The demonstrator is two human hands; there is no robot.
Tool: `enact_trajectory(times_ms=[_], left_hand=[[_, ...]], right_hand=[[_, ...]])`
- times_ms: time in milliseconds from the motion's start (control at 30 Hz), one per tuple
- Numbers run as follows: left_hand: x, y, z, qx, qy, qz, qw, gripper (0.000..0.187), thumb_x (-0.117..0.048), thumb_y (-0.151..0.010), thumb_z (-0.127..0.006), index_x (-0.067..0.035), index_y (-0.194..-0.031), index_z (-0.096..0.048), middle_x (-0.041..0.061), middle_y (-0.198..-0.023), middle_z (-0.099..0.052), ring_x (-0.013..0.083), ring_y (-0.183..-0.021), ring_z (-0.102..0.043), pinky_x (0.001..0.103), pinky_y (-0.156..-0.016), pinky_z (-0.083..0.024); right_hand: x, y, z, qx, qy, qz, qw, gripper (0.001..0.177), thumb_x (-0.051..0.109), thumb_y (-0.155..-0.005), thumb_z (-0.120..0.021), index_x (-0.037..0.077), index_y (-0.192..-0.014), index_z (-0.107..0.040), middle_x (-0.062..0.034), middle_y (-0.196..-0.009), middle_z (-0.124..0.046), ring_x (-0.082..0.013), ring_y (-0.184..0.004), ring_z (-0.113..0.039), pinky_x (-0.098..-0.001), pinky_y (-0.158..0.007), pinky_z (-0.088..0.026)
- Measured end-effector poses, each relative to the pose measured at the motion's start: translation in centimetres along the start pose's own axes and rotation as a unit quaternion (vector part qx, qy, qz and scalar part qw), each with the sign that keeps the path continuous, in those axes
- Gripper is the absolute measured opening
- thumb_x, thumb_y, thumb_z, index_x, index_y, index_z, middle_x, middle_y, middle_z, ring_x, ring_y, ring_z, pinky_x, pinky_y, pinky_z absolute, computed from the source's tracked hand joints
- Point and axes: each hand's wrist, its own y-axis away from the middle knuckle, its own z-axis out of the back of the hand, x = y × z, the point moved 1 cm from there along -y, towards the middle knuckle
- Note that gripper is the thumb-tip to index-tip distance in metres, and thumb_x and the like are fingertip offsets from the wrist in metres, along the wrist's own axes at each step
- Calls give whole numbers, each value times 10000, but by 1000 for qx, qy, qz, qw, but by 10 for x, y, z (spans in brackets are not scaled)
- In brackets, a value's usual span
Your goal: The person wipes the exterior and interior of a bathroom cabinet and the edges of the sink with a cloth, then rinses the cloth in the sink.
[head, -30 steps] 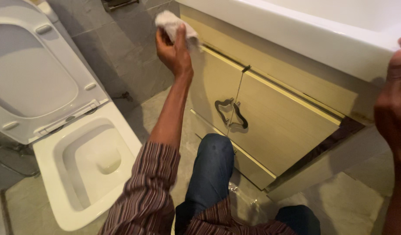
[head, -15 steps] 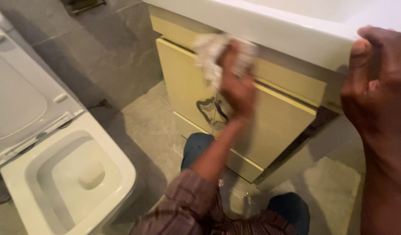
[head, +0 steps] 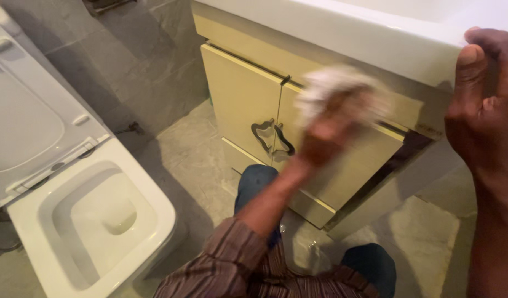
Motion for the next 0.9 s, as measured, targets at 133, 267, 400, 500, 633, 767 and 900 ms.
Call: enact_trajectory(times_ms=[133, 267, 400, 500, 633, 767, 900], left_hand=[[94, 16, 45, -86, -67, 135, 985, 429, -69, -1092, -499, -96, -1519, -524, 86, -1560, -559, 274, -1500, -517, 426, -1305, -404], [188, -1, 93, -111, -146, 249, 951, 455, -291, -1050, -648, -108, -1456, -553, 129, -1449, -633, 254, -1338, -606, 391, -1101, -557], [235, -19, 126, -139, -116, 344, 921, 469, -257, -991, -644, -61, -1409, -565, 175, -1402, -634, 321, -1255, -633, 425, -1008, -555], [258, -27, 142, -132, -129, 369, 911, 344, -190, -947, -647, -59, -1265, -669, 145, -1287, -708, 311, -1227, -680, 429, -1087, -526], [267, -17, 139, -114, -103, 282, 947, 269, -109, -908, -624, -16, -1142, -717, 164, -1232, -703, 342, -1179, -664, 442, -1056, -514], [242, -11, 125, -96, -196, 152, 964, 276, -81, -923, -663, -53, -1182, -753, 230, -1332, -644, 421, -1284, -568, 524, -1083, -407], [154, -1, 89, -25, -125, 111, 986, 307, -151, -887, -728, -105, -1190, -719, 117, -1213, -717, 310, -1233, -624, 522, -1149, -437]], right_hand=[[5, -2, -3, 5, -26, -29, 999, 381, 306, -1238, -369, -2, -1360, -558, -167, -1176, -631, -266, -1022, -667, -373, -906, -586], [1, -5, -9, 5, -108, -38, 993, 423, 334, -1285, -373, -36, -1405, -542, -205, -1145, -629, -264, -957, -678, -354, -818, -580], [-12, 1, -12, 9, -10, 10, 1000, 360, 289, -1227, -359, 11, -1390, -520, -167, -1161, -618, -235, -1016, -688, -323, -872, -581], [-15, 3, -19, 5, -39, 28, 999, 352, 270, -1210, -359, 14, -1411, -494, -156, -1145, -609, -219, -1002, -668, -306, -858, -562], [-10, 3, -21, 8, -101, 14, 995, 352, 248, -1217, -352, 5, -1436, -482, -139, -1093, -617, -206, -987, -682, -284, -822, -551], [-9, -4, -19, 11, -93, 28, 995, 325, 268, -1329, -397, -22, -1441, -491, -172, -1015, -635, -240, -910, -712, -303, -759, -571], [1, -1, -18, 10, -88, 7, 996, 362, 284, -1259, -321, 5, -1412, -494, -161, -1066, -667, -233, -963, -749, -296, -789, -610]])
